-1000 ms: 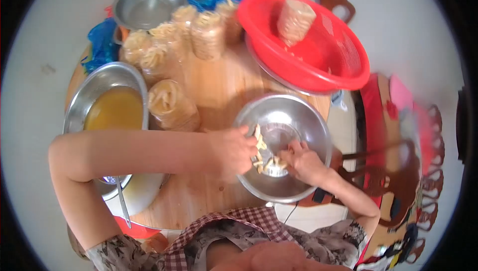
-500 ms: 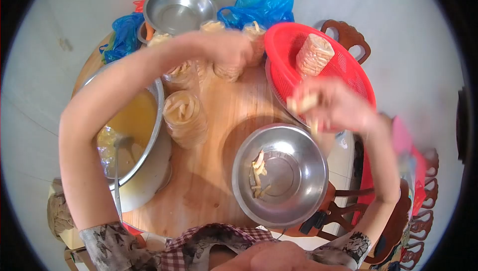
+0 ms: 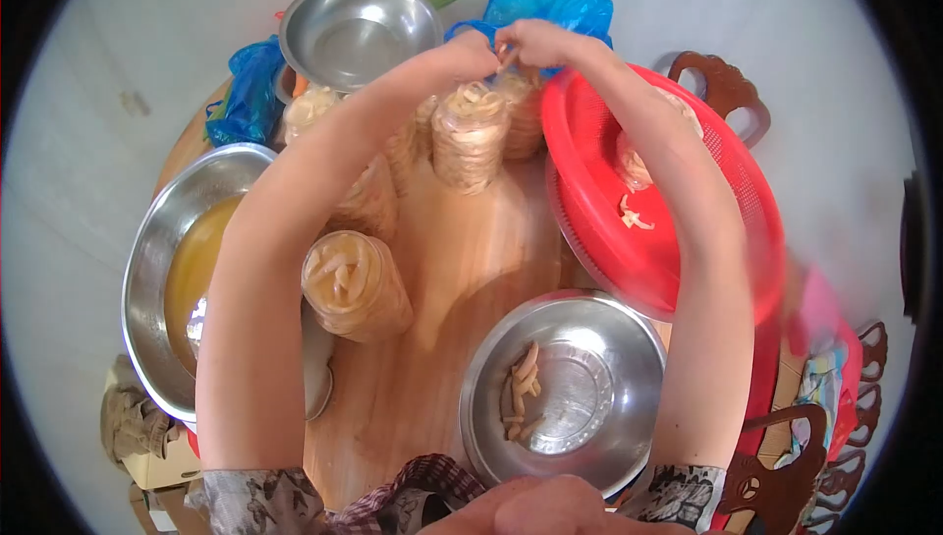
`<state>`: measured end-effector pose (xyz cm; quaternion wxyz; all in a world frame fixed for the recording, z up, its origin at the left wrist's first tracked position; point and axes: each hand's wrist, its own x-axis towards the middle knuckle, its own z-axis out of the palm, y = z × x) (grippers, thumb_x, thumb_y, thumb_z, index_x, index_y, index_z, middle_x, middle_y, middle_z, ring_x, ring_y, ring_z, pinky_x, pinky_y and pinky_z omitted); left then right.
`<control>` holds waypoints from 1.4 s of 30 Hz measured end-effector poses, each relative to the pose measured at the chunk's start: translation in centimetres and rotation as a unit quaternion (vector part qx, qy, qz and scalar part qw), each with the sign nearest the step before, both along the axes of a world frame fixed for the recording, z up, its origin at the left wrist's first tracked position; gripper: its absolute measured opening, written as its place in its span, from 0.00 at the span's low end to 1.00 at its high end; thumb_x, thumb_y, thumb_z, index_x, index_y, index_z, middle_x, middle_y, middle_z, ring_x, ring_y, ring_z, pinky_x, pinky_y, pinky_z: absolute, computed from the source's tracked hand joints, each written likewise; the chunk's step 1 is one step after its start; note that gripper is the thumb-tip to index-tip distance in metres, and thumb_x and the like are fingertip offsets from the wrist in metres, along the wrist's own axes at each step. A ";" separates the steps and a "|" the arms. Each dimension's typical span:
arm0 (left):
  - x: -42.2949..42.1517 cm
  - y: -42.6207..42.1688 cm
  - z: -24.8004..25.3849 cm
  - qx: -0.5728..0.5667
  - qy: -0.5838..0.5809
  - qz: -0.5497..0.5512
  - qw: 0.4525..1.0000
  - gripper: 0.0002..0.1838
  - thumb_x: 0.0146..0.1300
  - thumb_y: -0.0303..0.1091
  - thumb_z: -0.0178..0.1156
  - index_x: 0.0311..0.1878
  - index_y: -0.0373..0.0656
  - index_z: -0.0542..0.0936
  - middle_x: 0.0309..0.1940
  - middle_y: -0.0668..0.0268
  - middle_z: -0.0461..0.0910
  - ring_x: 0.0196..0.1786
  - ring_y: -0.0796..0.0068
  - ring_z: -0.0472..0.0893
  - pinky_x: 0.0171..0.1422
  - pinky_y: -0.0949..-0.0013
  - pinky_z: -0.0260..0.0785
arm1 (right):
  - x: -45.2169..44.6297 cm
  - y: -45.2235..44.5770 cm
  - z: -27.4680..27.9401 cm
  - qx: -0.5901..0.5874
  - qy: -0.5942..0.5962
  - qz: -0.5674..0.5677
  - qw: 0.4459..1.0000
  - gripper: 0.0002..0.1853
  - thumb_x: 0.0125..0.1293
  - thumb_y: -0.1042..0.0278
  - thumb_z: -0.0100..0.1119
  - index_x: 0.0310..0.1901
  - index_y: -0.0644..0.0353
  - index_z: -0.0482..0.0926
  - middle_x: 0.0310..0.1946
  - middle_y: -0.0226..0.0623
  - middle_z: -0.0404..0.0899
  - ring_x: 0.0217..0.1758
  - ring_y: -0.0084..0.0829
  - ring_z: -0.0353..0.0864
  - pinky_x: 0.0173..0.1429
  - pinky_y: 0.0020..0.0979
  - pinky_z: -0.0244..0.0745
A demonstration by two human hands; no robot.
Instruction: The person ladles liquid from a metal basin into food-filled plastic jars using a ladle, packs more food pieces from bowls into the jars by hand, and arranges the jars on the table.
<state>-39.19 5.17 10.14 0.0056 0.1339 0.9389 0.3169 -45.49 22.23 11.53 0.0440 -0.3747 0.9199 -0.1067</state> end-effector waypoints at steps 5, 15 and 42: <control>-0.8 0.3 -1.9 0.008 0.031 -0.026 0.999 0.19 0.50 0.29 0.66 0.47 0.34 0.84 0.40 0.51 0.85 0.45 0.58 0.85 0.48 0.57 0.77 | 3.8 1.1 1.4 -0.053 -0.119 -0.090 0.987 0.33 0.45 0.80 0.62 0.59 0.62 0.76 0.47 0.40 0.82 0.45 0.36 0.82 0.46 0.35 0.79; -0.8 1.2 -2.2 -0.072 0.236 -0.101 0.964 0.17 0.56 0.27 0.60 0.49 0.40 0.86 0.40 0.50 0.87 0.41 0.56 0.87 0.48 0.58 0.79 | 2.6 1.7 0.8 0.014 -0.003 -0.046 0.999 0.09 0.52 0.76 0.65 0.35 0.69 0.87 0.29 0.46 0.87 0.33 0.38 0.88 0.37 0.37 0.80; 5.2 -14.2 6.8 -0.125 0.104 -0.113 0.980 0.18 0.63 0.33 0.60 0.54 0.37 0.84 0.46 0.58 0.87 0.46 0.67 0.84 0.54 0.65 0.75 | 9.8 -4.2 5.4 -0.304 -0.101 -0.055 0.946 0.07 0.64 0.69 0.68 0.39 0.65 0.86 0.31 0.29 0.83 0.35 0.20 0.81 0.44 0.25 0.80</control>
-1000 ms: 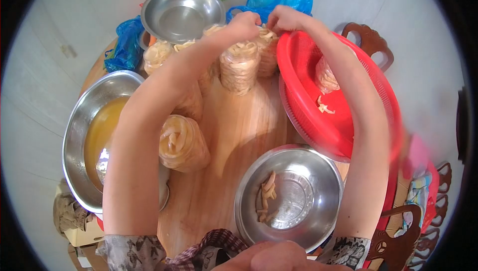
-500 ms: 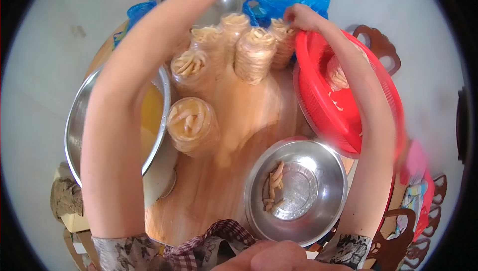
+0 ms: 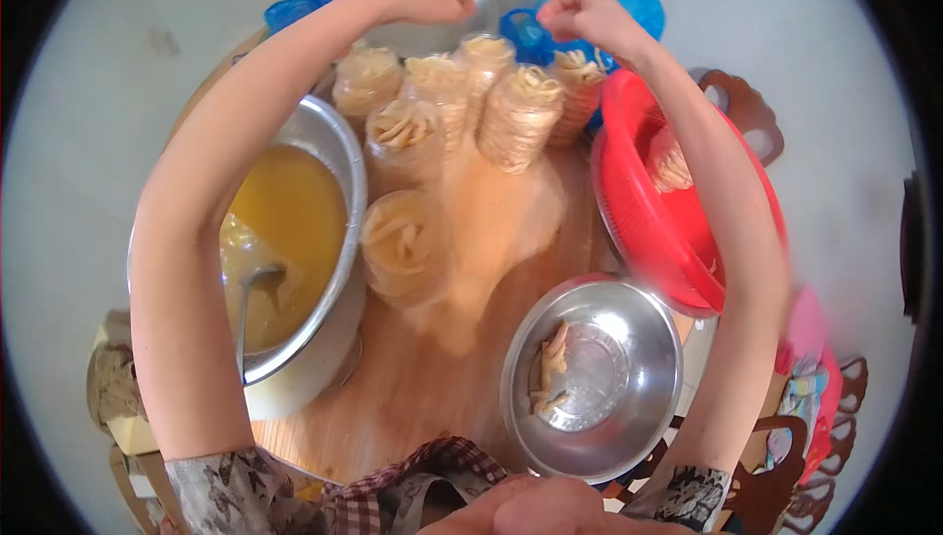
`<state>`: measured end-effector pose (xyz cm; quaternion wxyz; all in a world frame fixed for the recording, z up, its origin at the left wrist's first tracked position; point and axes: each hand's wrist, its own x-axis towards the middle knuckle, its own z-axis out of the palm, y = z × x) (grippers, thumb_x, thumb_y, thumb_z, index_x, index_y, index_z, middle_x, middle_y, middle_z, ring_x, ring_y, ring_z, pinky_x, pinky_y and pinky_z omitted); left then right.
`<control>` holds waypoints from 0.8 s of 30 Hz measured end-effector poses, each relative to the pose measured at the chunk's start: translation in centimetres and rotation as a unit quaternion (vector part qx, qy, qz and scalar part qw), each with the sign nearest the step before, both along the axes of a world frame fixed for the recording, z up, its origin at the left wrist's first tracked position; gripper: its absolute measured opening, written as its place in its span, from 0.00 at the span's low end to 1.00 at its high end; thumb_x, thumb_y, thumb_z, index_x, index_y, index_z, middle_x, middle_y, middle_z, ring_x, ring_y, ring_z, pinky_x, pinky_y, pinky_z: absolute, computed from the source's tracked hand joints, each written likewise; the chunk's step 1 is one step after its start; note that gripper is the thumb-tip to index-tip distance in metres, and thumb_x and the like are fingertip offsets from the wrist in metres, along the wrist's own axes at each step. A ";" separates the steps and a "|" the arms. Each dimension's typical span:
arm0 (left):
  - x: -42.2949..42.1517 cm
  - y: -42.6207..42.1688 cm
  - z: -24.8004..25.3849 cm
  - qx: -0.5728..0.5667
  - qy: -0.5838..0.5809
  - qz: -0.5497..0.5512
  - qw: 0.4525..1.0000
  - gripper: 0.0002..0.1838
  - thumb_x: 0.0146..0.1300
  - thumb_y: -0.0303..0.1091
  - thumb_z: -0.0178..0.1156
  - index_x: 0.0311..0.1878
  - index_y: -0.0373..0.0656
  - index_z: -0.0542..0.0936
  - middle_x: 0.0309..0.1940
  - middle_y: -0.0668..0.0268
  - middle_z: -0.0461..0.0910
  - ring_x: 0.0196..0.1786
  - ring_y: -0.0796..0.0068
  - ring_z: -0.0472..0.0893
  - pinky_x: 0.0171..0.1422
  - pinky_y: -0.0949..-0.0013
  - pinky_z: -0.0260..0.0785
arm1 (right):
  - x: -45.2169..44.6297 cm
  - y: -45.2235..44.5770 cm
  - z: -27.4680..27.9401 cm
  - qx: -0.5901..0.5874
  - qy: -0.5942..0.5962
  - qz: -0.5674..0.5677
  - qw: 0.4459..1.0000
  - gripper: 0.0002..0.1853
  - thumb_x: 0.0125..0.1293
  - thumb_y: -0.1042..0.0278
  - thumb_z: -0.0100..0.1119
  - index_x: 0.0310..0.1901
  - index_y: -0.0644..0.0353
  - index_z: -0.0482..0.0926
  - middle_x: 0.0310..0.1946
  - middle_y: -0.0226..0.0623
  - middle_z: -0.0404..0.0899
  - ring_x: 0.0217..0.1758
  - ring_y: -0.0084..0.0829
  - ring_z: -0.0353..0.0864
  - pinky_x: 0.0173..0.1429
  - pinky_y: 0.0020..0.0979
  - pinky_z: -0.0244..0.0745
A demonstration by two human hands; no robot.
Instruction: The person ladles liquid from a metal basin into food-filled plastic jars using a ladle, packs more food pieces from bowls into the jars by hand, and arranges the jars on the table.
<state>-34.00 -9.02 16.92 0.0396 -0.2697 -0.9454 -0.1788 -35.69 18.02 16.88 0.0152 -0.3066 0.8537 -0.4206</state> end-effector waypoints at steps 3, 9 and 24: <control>-0.4 -1.1 -0.1 0.002 0.014 -0.007 1.000 0.16 0.60 0.34 0.61 0.49 0.37 0.86 0.43 0.57 0.87 0.47 0.65 0.85 0.54 0.64 0.75 | 2.0 -2.5 -0.3 0.026 -0.030 0.025 0.999 0.08 0.66 0.69 0.68 0.40 0.66 0.85 0.32 0.29 0.83 0.35 0.20 0.80 0.44 0.24 0.78; 1.8 -4.5 1.4 -0.092 -0.001 0.038 0.995 0.17 0.60 0.32 0.61 0.51 0.35 0.86 0.44 0.54 0.88 0.50 0.63 0.86 0.57 0.64 0.76 | 0.9 -1.4 0.3 0.126 0.039 0.031 0.991 0.17 0.61 0.75 0.67 0.52 0.68 0.82 0.35 0.32 0.83 0.40 0.24 0.82 0.48 0.27 0.78; 0.3 0.3 -4.5 -0.024 -0.033 0.009 0.999 0.29 0.58 0.25 0.53 0.67 0.41 0.76 0.59 0.52 0.79 0.65 0.52 0.76 0.69 0.60 0.68 | -5.0 -6.8 -6.6 0.192 0.211 0.020 0.958 0.29 0.56 0.81 0.55 0.63 0.57 0.79 0.44 0.45 0.87 0.45 0.37 0.87 0.49 0.38 0.82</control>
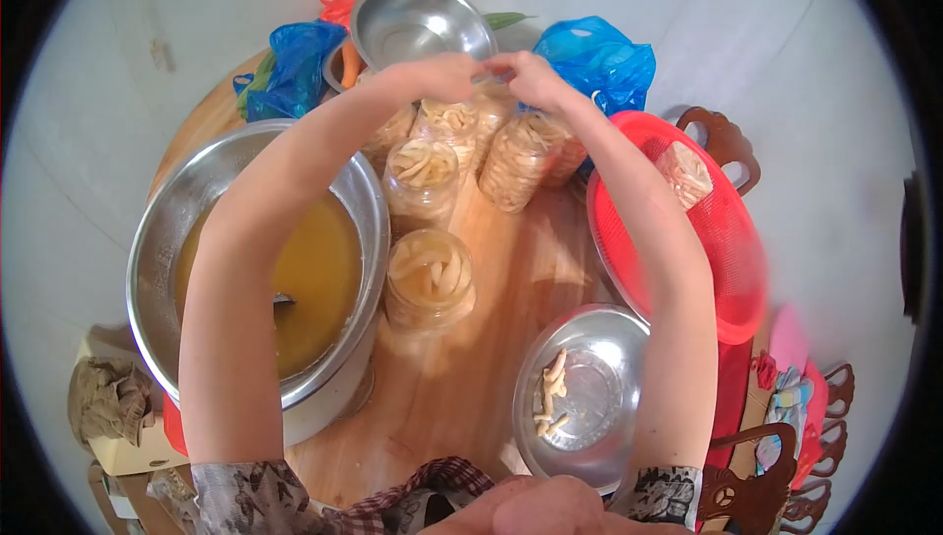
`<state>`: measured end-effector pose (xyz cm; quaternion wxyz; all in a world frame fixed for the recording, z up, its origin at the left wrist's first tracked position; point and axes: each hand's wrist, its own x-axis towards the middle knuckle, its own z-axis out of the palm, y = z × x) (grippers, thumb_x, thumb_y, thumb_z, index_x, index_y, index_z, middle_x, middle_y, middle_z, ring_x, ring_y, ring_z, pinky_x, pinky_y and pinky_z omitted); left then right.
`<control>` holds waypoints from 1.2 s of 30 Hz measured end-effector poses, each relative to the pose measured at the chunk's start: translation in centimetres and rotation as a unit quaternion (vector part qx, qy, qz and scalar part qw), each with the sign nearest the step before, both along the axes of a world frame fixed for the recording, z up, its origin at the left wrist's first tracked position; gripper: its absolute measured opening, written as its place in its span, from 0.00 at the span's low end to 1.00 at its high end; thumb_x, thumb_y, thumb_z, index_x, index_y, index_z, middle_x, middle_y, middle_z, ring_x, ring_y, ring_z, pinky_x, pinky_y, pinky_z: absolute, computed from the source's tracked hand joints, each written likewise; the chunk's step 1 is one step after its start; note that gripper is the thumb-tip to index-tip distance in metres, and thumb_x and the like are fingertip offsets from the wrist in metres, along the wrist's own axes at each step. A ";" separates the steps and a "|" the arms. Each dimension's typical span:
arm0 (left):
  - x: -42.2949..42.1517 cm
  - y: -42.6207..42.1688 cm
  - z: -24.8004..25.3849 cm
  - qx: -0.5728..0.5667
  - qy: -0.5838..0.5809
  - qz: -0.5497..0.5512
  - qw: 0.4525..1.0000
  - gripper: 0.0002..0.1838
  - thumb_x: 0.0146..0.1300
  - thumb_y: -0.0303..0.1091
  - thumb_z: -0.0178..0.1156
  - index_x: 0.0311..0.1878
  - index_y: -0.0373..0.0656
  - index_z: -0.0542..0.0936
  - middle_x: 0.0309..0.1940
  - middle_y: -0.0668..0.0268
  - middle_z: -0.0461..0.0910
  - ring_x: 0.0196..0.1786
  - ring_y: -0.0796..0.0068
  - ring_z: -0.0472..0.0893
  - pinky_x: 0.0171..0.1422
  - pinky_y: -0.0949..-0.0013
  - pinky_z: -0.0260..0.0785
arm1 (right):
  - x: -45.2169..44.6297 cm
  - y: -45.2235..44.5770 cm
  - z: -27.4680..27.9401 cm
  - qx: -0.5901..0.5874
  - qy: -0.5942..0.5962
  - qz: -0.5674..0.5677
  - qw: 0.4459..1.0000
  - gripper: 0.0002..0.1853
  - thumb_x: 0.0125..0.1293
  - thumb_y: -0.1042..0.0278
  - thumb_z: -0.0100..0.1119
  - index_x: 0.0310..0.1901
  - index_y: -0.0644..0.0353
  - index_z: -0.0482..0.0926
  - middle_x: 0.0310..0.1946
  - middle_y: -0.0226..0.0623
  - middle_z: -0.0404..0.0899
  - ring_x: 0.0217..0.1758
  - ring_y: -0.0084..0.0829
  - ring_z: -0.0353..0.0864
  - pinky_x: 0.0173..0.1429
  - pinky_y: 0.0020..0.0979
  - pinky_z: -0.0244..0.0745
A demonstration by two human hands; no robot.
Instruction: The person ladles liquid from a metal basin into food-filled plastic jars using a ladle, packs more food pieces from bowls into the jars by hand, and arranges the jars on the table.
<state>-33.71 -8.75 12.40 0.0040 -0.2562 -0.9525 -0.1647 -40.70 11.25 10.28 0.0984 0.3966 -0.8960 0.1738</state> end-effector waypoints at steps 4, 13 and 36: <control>-0.5 0.9 -0.7 -0.005 -0.011 -0.017 1.000 0.31 0.58 0.23 0.52 0.68 0.45 0.76 0.65 0.55 0.74 0.67 0.51 0.72 0.72 0.56 0.65 | 3.1 1.6 4.6 -0.116 -0.177 -0.043 0.976 0.32 0.57 0.86 0.48 0.65 0.58 0.77 0.50 0.43 0.84 0.46 0.35 0.85 0.41 0.34 0.85; -0.2 5.2 -1.2 -0.183 0.098 -0.010 0.978 0.29 0.59 0.28 0.53 0.65 0.51 0.80 0.63 0.60 0.74 0.67 0.53 0.69 0.73 0.48 0.62 | 0.6 10.5 8.4 0.245 -0.097 -0.257 0.930 0.15 0.58 0.74 0.54 0.45 0.62 0.85 0.34 0.44 0.87 0.36 0.38 0.87 0.35 0.40 0.82; -1.5 3.0 0.5 0.008 0.010 -0.022 1.000 0.24 0.55 0.22 0.51 0.55 0.39 0.85 0.46 0.48 0.86 0.52 0.53 0.85 0.56 0.59 0.76 | 0.2 10.3 2.1 0.251 -0.042 -0.120 0.960 0.13 0.56 0.66 0.60 0.37 0.65 0.87 0.37 0.54 0.86 0.43 0.50 0.87 0.46 0.44 0.79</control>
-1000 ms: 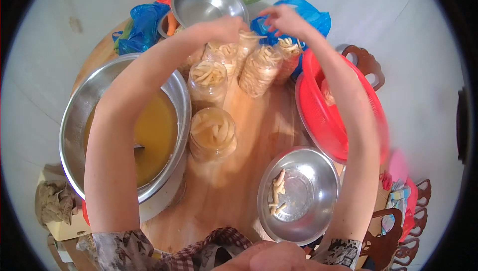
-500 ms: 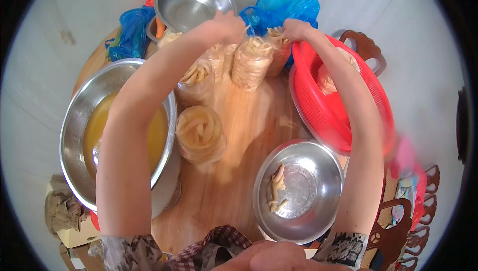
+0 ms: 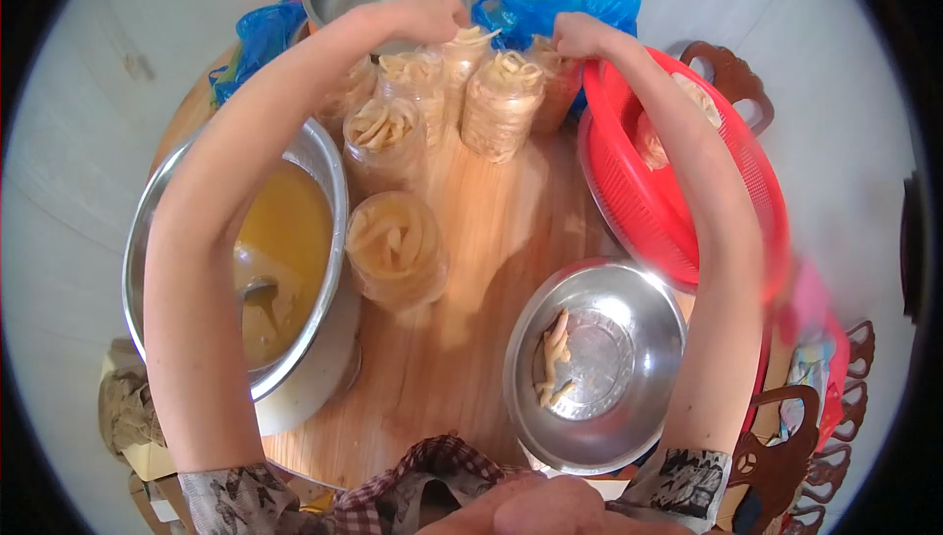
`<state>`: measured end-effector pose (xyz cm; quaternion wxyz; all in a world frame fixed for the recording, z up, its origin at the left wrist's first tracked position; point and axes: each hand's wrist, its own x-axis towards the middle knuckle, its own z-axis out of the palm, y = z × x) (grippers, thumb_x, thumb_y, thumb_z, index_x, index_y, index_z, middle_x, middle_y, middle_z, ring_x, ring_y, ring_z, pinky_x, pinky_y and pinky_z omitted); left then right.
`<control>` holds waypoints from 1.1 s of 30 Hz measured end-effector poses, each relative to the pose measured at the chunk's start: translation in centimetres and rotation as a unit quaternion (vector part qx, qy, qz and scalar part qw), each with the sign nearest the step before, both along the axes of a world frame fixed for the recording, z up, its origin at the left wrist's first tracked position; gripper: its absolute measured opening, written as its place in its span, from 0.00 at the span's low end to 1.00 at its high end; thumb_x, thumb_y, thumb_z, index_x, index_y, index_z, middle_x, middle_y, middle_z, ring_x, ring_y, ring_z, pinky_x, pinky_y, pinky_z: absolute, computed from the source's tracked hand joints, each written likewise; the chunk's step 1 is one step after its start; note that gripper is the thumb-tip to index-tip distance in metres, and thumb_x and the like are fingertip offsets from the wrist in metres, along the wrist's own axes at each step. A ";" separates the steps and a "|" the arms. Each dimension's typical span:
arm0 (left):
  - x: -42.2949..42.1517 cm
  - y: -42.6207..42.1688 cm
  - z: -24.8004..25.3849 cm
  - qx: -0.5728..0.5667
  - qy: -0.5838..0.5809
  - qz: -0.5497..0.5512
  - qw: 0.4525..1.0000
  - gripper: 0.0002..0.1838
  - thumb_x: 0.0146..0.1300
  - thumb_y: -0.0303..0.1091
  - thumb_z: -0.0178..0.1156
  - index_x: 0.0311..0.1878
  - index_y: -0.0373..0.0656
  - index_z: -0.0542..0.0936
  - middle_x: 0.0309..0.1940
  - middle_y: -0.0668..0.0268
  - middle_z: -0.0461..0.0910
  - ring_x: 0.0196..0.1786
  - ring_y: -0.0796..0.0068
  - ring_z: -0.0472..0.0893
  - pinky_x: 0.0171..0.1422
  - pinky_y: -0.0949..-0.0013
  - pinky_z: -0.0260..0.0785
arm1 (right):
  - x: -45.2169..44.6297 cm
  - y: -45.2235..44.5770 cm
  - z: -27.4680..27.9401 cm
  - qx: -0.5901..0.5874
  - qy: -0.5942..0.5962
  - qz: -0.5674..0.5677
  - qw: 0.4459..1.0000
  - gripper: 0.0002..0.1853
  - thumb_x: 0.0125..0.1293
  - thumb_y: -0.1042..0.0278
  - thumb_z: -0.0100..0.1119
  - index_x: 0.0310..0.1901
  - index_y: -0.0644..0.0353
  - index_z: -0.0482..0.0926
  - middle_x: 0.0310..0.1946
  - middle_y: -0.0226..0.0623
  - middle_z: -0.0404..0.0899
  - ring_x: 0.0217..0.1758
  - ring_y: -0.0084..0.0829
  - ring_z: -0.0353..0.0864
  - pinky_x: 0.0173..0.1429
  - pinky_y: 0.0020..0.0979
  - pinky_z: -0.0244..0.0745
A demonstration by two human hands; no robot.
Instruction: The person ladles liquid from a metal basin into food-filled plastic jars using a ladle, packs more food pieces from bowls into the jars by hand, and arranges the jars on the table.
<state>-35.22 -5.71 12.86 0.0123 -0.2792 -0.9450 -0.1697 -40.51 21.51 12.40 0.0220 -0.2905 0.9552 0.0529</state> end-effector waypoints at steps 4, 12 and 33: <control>2.0 1.0 0.7 -0.043 0.066 -0.045 0.996 0.22 0.56 0.23 0.53 0.54 0.37 0.85 0.47 0.47 0.85 0.52 0.52 0.84 0.58 0.56 0.75 | 1.0 -1.9 -0.2 0.024 0.003 -0.069 0.997 0.16 0.56 0.65 0.62 0.40 0.68 0.86 0.40 0.54 0.87 0.46 0.50 0.87 0.48 0.44 0.80; 8.0 3.7 4.6 -0.148 0.025 -0.083 0.985 0.20 0.60 0.30 0.58 0.57 0.44 0.85 0.51 0.49 0.84 0.58 0.50 0.80 0.62 0.54 0.73 | 5.6 -2.0 1.5 0.081 0.148 -0.097 0.981 0.28 0.57 0.57 0.66 0.58 0.64 0.79 0.56 0.52 0.82 0.58 0.50 0.82 0.58 0.44 0.78; 5.6 7.9 1.1 -0.163 -0.017 -0.127 0.978 0.42 0.47 0.45 0.75 0.67 0.48 0.71 0.53 0.54 0.83 0.59 0.50 0.80 0.60 0.54 0.72 | -0.3 -1.1 0.6 0.013 -0.179 -0.081 0.980 0.46 0.46 0.50 0.76 0.68 0.60 0.71 0.57 0.49 0.80 0.59 0.45 0.80 0.60 0.41 0.77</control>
